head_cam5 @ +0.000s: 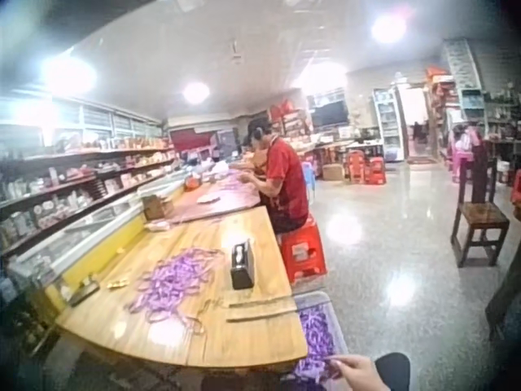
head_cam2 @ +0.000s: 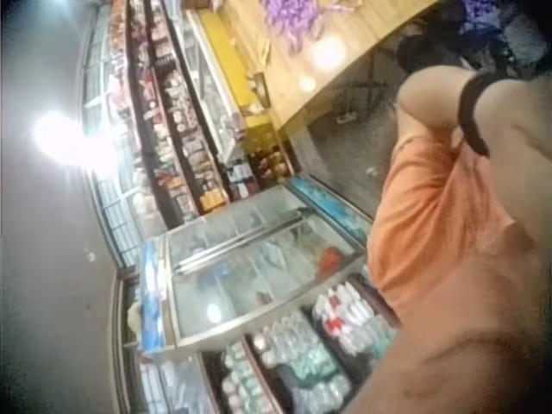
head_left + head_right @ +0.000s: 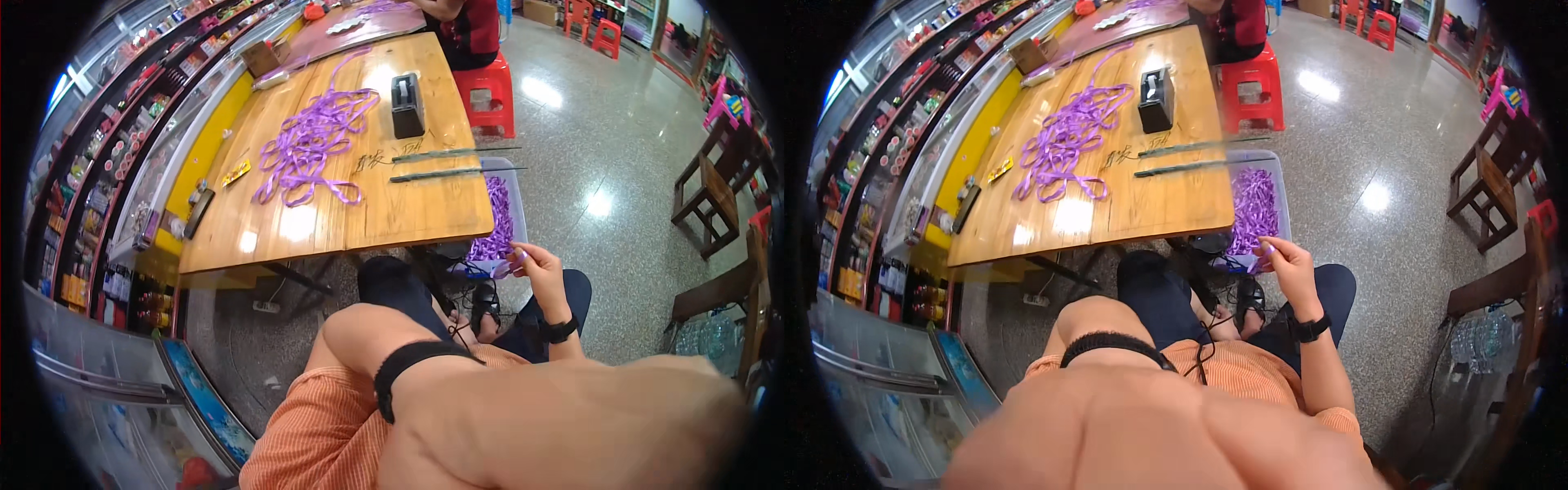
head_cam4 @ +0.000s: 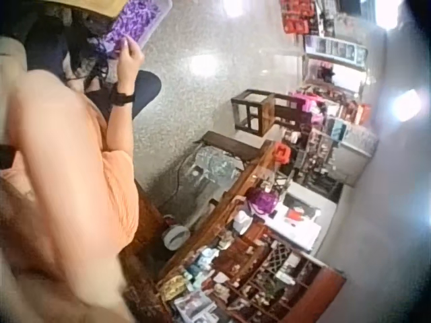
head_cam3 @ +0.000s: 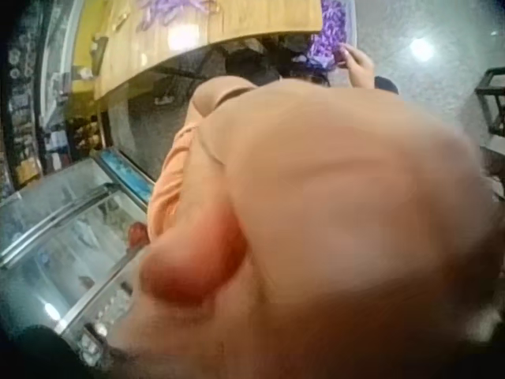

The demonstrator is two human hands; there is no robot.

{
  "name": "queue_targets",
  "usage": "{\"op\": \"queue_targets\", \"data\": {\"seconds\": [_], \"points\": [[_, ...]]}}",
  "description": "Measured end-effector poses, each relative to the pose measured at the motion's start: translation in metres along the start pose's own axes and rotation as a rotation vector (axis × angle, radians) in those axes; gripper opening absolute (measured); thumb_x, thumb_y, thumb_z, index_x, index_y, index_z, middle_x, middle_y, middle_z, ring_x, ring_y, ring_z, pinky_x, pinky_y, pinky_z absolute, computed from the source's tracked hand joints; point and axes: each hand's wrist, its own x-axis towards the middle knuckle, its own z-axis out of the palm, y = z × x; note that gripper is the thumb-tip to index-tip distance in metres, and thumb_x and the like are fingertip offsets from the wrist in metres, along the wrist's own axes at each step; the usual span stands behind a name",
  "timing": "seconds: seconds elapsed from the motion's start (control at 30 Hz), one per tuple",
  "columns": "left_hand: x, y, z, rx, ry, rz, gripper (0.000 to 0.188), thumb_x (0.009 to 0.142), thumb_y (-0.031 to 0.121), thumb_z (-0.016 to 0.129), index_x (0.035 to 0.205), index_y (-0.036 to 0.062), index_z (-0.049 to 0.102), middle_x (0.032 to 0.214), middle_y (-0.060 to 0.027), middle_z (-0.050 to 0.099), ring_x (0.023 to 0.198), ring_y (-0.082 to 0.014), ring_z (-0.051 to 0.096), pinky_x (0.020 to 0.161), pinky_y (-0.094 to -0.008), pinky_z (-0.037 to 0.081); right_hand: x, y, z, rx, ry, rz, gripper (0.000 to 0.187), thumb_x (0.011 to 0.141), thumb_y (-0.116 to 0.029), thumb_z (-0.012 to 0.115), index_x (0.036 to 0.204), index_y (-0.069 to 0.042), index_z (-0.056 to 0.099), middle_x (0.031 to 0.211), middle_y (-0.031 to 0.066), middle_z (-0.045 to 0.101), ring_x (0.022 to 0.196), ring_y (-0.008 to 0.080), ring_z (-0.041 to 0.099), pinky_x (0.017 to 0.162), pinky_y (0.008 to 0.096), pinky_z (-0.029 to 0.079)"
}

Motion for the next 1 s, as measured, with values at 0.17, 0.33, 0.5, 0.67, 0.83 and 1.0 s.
{"op": "queue_targets", "data": {"seconds": [0.17,0.33,0.5,0.67,0.83,1.0], "points": [[-0.004,-0.005,0.022,-0.05,0.01,-0.197,0.02,0.098,0.013,0.057,0.101,-0.0051,0.064,0.103,-0.0181,0.065,0.086,-0.0292,0.064,0.076,-0.0413,0.052,-0.008,0.014,0.003,0.005,-0.018,0.009,0.023,0.098,-0.014,0.06,0.115,-0.001,0.07,0.093,0.0089,0.073,0.078,0.0132,0.068,0.068,0.026,0.055],[0.001,-0.007,0.038,-0.115,0.018,-0.396,0.02,0.099,0.013,0.054,0.1,-0.005,0.064,0.104,-0.0182,0.065,0.084,-0.0267,0.063,0.075,-0.0386,0.052,-0.015,0.01,0.004,-0.02,-0.021,0.04,0.023,0.098,-0.013,0.06,0.115,-0.001,0.07,0.092,0.0088,0.073,0.077,0.0132,0.068,0.068,0.0262,0.055],[0.012,-0.001,0.048,-0.198,0.039,-0.58,0.021,0.1,0.012,0.052,0.099,-0.0048,0.064,0.104,-0.0183,0.065,0.082,-0.0243,0.063,0.073,-0.036,0.052,-0.017,0.007,0.01,0.013,-0.048,0.032,0.022,0.098,-0.012,0.061,0.114,-0.001,0.071,0.092,0.0065,0.073,0.076,0.0094,0.066,0.065,0.0239,0.053],[0.017,0.026,0.054,-0.293,0.007,-0.739,0.023,0.101,0.012,0.05,0.097,-0.0047,0.065,0.105,-0.0185,0.064,0.079,-0.0218,0.062,0.072,-0.0334,0.052,-0.024,0.003,0.008,0.027,-0.032,0.001,0.023,0.098,-0.013,0.061,0.115,-0.001,0.07,0.094,0.0079,0.073,0.077,0.0103,0.067,0.066,0.0244,0.053],[0.001,0.041,0.068,-0.369,-0.093,-0.644,0.022,0.1,0.011,0.049,0.093,-0.0041,0.064,0.105,-0.0182,0.064,0.078,-0.0185,0.061,0.073,-0.0277,0.049,-0.03,0.0,0.016,0.004,-0.061,0.005,0.023,0.097,-0.011,0.06,0.116,0.0,0.07,0.096,0.0083,0.073,0.08,0.0112,0.067,0.068,0.0247,0.054],[0.012,0.073,0.051,-0.124,-0.469,-0.419,0.023,0.099,0.009,0.051,0.087,-0.004,0.065,0.107,-0.0169,0.063,0.083,-0.0158,0.061,0.082,-0.0169,0.038,-0.035,-0.014,0.018,-0.018,-0.059,-0.029,0.023,0.097,-0.012,0.061,0.115,-0.001,0.07,0.095,0.0072,0.073,0.079,0.0104,0.067,0.069,0.0247,0.054]]}}
